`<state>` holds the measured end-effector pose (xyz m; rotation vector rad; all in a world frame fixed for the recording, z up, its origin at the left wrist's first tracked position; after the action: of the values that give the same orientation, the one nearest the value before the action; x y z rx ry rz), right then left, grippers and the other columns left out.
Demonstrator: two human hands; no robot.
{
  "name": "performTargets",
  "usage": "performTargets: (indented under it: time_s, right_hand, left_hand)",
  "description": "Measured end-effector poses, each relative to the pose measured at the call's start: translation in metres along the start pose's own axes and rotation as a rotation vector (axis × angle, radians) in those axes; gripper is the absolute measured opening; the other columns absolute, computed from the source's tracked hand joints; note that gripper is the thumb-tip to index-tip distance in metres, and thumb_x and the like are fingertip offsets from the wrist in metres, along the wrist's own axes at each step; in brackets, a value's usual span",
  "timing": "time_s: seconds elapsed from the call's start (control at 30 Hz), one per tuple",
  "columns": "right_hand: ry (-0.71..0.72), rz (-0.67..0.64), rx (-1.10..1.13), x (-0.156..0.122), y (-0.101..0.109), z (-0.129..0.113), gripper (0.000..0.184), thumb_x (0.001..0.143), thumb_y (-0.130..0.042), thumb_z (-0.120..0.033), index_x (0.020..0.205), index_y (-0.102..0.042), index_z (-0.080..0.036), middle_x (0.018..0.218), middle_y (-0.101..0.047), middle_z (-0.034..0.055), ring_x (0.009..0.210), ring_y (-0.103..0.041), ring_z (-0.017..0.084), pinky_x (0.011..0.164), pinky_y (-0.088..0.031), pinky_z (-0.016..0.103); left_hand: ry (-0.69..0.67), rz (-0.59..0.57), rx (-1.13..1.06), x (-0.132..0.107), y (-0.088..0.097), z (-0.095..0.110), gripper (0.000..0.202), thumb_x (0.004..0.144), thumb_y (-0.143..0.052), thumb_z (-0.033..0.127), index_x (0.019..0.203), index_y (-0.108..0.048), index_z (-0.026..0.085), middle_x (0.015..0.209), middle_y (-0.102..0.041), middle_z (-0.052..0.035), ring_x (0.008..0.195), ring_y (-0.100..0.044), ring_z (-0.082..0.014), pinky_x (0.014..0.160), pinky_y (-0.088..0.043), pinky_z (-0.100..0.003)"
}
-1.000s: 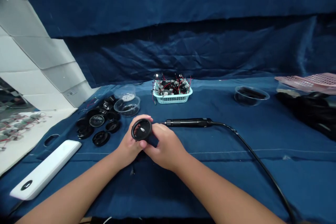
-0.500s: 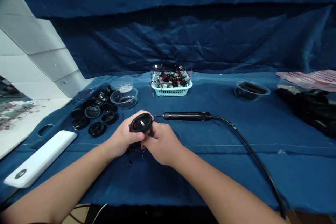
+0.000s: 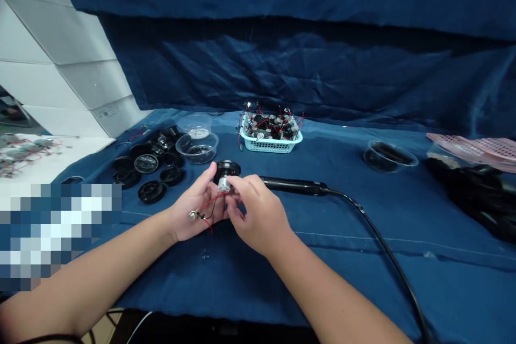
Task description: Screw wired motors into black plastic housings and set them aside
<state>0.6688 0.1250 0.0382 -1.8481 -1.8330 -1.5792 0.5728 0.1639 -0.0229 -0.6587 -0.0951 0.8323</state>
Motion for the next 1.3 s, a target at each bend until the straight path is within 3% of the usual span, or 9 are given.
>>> performTargets:
  time_s: [0.1, 0.3, 0.47, 0.6, 0.73, 0.9, 1.07, 1.17, 1.3]
  right_hand:
    - [0.084, 0.025, -0.113, 0.0, 0.004, -0.005, 0.04, 0.098, -0.065, -0.015, 0.136, -0.063, -0.026, 0.106, -0.066, 0.006, 0.081, -0.066, 0.015, 0.069, -0.058, 0.029]
    - [0.243, 0.066, -0.193, 0.002, 0.018, -0.016, 0.033, 0.096, -0.066, -0.01, 0.127, -0.069, -0.021, 0.101, -0.067, 0.0071, 0.086, -0.066, 0.017, 0.074, -0.058, 0.031]
    - [0.009, 0.011, -0.176, 0.009, 0.026, 0.02, 0.026, 0.096, -0.066, -0.019, 0.122, -0.07, -0.019, 0.103, -0.068, 0.008, 0.085, -0.067, 0.017, 0.076, -0.061, 0.031]
    - [-0.088, 0.002, -0.234, 0.013, 0.032, 0.037, 0.02, 0.098, -0.062, -0.026, 0.114, -0.073, -0.02, 0.093, -0.067, 0.006, 0.076, -0.064, 0.017, 0.066, -0.058, 0.03]
    - [-0.085, -0.02, -0.307, 0.025, 0.043, 0.036, 0.02, 0.095, -0.063, -0.029, 0.111, -0.074, -0.021, 0.093, -0.07, 0.0059, 0.08, -0.065, 0.019, 0.071, -0.057, 0.032]
    - [-0.163, -0.062, -0.391, 0.088, 0.071, 0.062, 0.024, 0.092, -0.065, -0.038, 0.103, -0.075, -0.019, 0.089, -0.071, 0.0045, 0.077, -0.064, 0.017, 0.074, -0.052, 0.03]
    - [-0.384, -0.153, -0.53, 0.186, 0.088, 0.127, 0.028, 0.092, -0.067, -0.043, 0.092, -0.076, -0.016, 0.077, -0.074, 0.0039, 0.067, -0.063, 0.016, 0.066, -0.044, 0.03]
    - [-0.498, -0.188, -0.635, 0.232, 0.084, 0.165, 0.03, 0.095, -0.068, -0.042, 0.094, -0.076, -0.013, 0.079, -0.074, 0.0058, 0.071, -0.064, 0.016, 0.072, -0.048, 0.031]
    - [-0.615, -0.29, -0.718, 0.267, 0.056, 0.209, 0.037, 0.102, -0.066, -0.048, 0.098, -0.072, -0.012, 0.088, -0.073, 0.0045, 0.08, -0.069, 0.017, 0.082, -0.057, 0.035]
  left_hand:
    - [0.025, 0.011, 0.033, -0.001, 0.002, -0.005, 0.081, 0.095, -0.04, 0.085, 0.06, -0.062, 0.015, 0.056, -0.06, -0.0057, 0.069, -0.06, -0.016, 0.084, -0.052, -0.031]
    - [0.126, 0.076, 0.064, -0.004, 0.007, -0.017, 0.063, 0.095, -0.054, 0.077, 0.086, -0.071, 0.017, 0.094, -0.071, -0.0069, 0.099, -0.062, -0.0203, 0.094, -0.05, -0.036]
    - [0.217, -0.03, 0.008, -0.005, -0.002, -0.017, 0.077, 0.091, -0.049, 0.085, 0.111, -0.074, 0.015, 0.122, -0.069, -0.0133, 0.105, -0.065, -0.023, 0.095, -0.053, -0.035]
    - [0.091, 0.204, 0.004, -0.004, 0.021, 0.008, 0.067, 0.09, -0.07, 0.068, 0.129, -0.065, 0.013, 0.138, -0.065, -0.0201, 0.117, -0.068, -0.0298, 0.104, -0.054, -0.043]
    - [-0.131, 0.36, -0.064, 0.0, 0.053, 0.036, 0.055, 0.097, -0.063, 0.061, 0.132, -0.057, 0.018, 0.146, -0.061, -0.0172, 0.124, -0.067, -0.0276, 0.108, -0.054, -0.041]
    - [-0.11, 0.41, -0.12, 0.012, 0.079, 0.024, 0.049, 0.097, -0.061, 0.059, 0.12, -0.054, 0.015, 0.131, -0.064, -0.02, 0.107, -0.071, -0.0265, 0.101, -0.059, -0.044]
    - [-0.115, 0.398, -0.117, 0.02, 0.075, 0.008, 0.048, 0.096, -0.065, 0.056, 0.121, -0.054, 0.018, 0.116, -0.064, -0.0118, 0.098, -0.069, -0.0219, 0.099, -0.058, -0.043]
    - [-0.119, 0.376, -0.11, 0.024, 0.073, 0.003, 0.044, 0.096, -0.065, 0.055, 0.117, -0.054, 0.018, 0.107, -0.062, -0.0076, 0.091, -0.068, -0.0191, 0.093, -0.059, -0.04]
    - [-0.125, 0.352, -0.112, 0.029, 0.075, 0.001, 0.04, 0.097, -0.065, 0.053, 0.113, -0.053, 0.019, 0.106, -0.059, -0.0054, 0.088, -0.066, -0.0168, 0.083, -0.06, -0.035]
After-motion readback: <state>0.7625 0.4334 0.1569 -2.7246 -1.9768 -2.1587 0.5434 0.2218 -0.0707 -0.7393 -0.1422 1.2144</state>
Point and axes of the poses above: each hand's wrist, its own x-axis towards the middle knuckle, its own y-axis out of the back of the hand, z = x × y, the point moved 9 cm from there along x, towards the middle knuckle
